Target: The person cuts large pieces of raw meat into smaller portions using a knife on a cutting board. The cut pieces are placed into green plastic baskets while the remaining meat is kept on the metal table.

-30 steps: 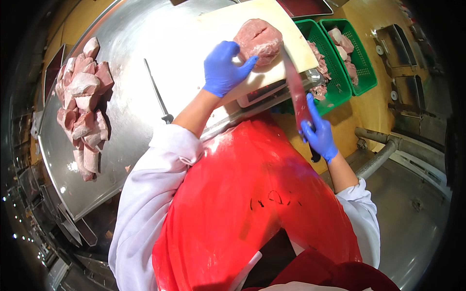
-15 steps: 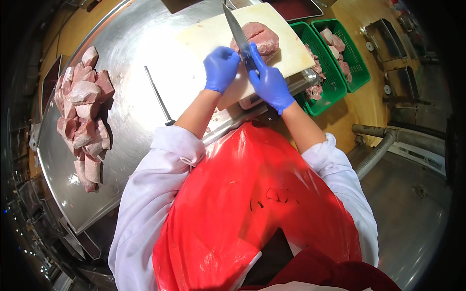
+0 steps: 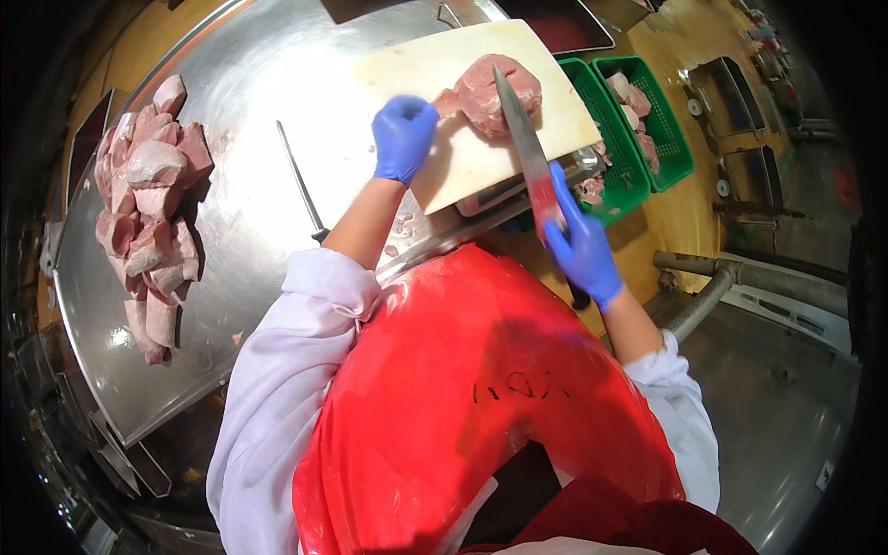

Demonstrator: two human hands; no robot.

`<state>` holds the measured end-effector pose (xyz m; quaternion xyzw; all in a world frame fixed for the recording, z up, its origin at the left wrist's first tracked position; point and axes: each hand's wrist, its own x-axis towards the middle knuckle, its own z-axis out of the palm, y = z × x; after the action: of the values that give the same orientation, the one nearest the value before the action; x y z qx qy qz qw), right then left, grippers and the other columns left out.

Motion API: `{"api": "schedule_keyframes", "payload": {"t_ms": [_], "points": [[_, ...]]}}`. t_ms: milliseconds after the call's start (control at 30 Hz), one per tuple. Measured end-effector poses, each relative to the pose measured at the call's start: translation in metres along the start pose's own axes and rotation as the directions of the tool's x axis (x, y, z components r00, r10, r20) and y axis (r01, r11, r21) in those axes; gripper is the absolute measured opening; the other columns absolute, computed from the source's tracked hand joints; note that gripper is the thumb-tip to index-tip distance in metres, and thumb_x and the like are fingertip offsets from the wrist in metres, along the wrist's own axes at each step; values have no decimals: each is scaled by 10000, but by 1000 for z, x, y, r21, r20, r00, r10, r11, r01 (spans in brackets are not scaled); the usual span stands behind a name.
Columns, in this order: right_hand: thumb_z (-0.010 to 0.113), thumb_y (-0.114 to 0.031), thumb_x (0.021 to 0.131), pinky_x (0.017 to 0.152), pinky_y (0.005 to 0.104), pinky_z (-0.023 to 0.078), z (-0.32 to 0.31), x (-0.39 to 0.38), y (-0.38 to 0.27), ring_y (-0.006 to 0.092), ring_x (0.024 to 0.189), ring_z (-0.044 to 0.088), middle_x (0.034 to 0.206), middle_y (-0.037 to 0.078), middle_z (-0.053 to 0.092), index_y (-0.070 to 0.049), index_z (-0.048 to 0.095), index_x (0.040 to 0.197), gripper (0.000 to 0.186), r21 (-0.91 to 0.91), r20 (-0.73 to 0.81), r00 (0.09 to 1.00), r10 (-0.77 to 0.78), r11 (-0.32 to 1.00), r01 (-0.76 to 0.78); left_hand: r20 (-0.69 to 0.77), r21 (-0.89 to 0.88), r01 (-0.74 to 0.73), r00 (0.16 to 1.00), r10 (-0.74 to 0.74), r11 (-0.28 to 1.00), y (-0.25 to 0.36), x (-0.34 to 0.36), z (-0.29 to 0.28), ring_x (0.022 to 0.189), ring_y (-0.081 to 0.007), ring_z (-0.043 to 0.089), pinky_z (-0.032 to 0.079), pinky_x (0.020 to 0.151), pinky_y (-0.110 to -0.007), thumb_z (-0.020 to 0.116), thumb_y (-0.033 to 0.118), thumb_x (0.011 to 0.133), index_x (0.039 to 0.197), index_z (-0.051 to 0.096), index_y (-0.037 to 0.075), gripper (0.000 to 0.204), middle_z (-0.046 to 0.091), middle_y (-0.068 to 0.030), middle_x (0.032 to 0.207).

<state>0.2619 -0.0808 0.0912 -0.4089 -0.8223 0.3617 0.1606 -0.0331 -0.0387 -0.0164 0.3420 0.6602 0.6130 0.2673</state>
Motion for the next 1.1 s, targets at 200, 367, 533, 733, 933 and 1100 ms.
{"api": "schedule_keyframes", "payload": {"t_ms": [200, 367, 533, 733, 933, 1100], "points": [[531, -123, 921, 626, 534, 490, 48, 125, 11, 464, 675, 628, 755, 271, 643, -110, 219, 1581, 730, -173, -101, 985, -139, 978, 120, 43, -17, -17, 999, 17, 1000, 17, -3, 6, 665, -140, 626, 518, 632, -288, 746, 186, 809, 841, 695, -21, 216, 678, -86, 726], [525, -123, 915, 653, 552, 487, 31, 59, 34, 464, 677, 625, 734, 251, 646, -132, 196, 1592, 753, -141, 155, 979, -130, 978, 153, 21, -145, -4, 1000, 7, 989, 24, -1, -6, 668, -138, 629, 518, 650, -278, 725, 133, 832, 863, 680, -27, 169, 686, -79, 748], [539, -116, 908, 642, 486, 517, -2, 20, 45, 405, 643, 652, 696, 215, 647, -141, 185, 1600, 778, 117, 319, 925, -206, 977, 178, 48, -351, -147, 983, 175, 925, 94, 1, 9, 711, -134, 661, 535, 689, -264, 702, 33, 857, 887, 666, -21, 72, 702, -77, 788], [573, -88, 914, 536, 354, 538, -15, 37, 67, 226, 512, 652, 672, 167, 655, -174, 219, 1596, 773, 244, 209, 977, 30, 966, -82, 492, -35, -454, 767, 411, 890, 204, 17, 123, 852, -239, 705, 572, 765, -343, 694, 240, 903, 1188, 646, -50, 410, 716, -189, 992], [535, -4, 963, 486, 217, 458, -70, -28, 154, 76, 516, 524, 698, 4, 589, -166, 176, 1616, 762, 567, -188, 946, 265, 816, -116, 421, 449, -651, 758, 498, 612, 139, 23, 100, 999, -318, 661, 531, 887, -381, 805, 415, 777, 1220, 636, 26, 613, 663, -205, 1112], [527, 7, 963, 493, 211, 453, -97, -62, 210, 74, 570, 545, 758, 14, 585, -177, 164, 1619, 772, 719, -256, 868, 426, 684, -123, 521, 832, -545, 831, 194, 101, 95, 2, 131, 1200, -464, 561, 482, 1001, -507, 824, 435, 644, 1424, 510, 148, 889, 499, -234, 1428]]}}
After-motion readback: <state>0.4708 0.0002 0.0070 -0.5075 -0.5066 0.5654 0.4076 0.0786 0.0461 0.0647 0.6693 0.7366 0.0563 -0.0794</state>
